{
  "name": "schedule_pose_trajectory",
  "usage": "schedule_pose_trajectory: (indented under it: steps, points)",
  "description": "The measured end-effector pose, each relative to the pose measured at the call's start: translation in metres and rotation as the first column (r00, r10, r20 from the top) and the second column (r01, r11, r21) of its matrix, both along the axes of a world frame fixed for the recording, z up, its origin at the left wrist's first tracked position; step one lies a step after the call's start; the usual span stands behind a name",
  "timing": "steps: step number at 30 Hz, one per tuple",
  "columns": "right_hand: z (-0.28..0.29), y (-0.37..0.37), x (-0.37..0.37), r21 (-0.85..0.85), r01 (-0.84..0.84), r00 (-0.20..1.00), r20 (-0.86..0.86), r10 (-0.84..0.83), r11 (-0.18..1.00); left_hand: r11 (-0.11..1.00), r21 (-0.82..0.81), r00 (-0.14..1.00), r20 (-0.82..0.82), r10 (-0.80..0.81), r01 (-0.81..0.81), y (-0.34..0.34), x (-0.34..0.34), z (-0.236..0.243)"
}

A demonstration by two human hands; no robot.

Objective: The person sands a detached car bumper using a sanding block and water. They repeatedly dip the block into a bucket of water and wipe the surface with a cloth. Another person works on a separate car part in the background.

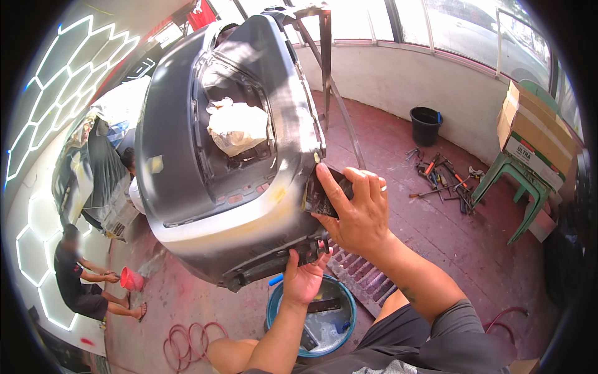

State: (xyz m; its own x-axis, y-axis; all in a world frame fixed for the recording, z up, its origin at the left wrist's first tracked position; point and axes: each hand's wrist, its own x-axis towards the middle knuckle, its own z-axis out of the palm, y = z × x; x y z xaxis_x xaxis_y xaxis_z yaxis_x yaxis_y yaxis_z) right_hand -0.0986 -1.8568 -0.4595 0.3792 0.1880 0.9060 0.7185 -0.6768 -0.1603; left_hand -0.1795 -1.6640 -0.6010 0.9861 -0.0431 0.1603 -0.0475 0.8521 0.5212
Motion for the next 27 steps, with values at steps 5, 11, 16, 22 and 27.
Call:
schedule_pose_trajectory:
  steps: [5, 11, 16, 22, 27]
  points:
    - [0.028, 0.009, 0.010, 0.088, 0.026, 1.000, 0.005, -0.027, 0.996, 1.000, 0.006, 1.000, -0.008, 0.015, -0.015, -0.004, -0.001, 0.002]
    - [0.008, 0.011, 0.003, 0.128, 0.005, 1.000, -0.007, -0.004, 0.992, 0.999, 0.000, 0.999, -0.011, 0.035, -0.035, -0.006, -0.004, 0.002]
    - [0.008, 0.013, -0.002, 0.135, 0.020, 1.000, -0.015, -0.018, 0.991, 0.999, -0.021, 0.999, -0.025, 0.028, -0.029, -0.004, -0.003, 0.005]
    - [0.033, 0.016, 0.012, 0.164, 0.034, 0.999, 0.010, -0.037, 0.986, 0.996, 0.079, 0.998, -0.029, 0.049, -0.047, -0.002, -0.004, 0.004]
    - [0.003, 0.011, -0.005, 0.135, 0.000, 1.000, -0.009, 0.001, 0.991, 1.000, 0.006, 0.999, -0.031, 0.014, -0.014, -0.003, -0.008, 0.008]
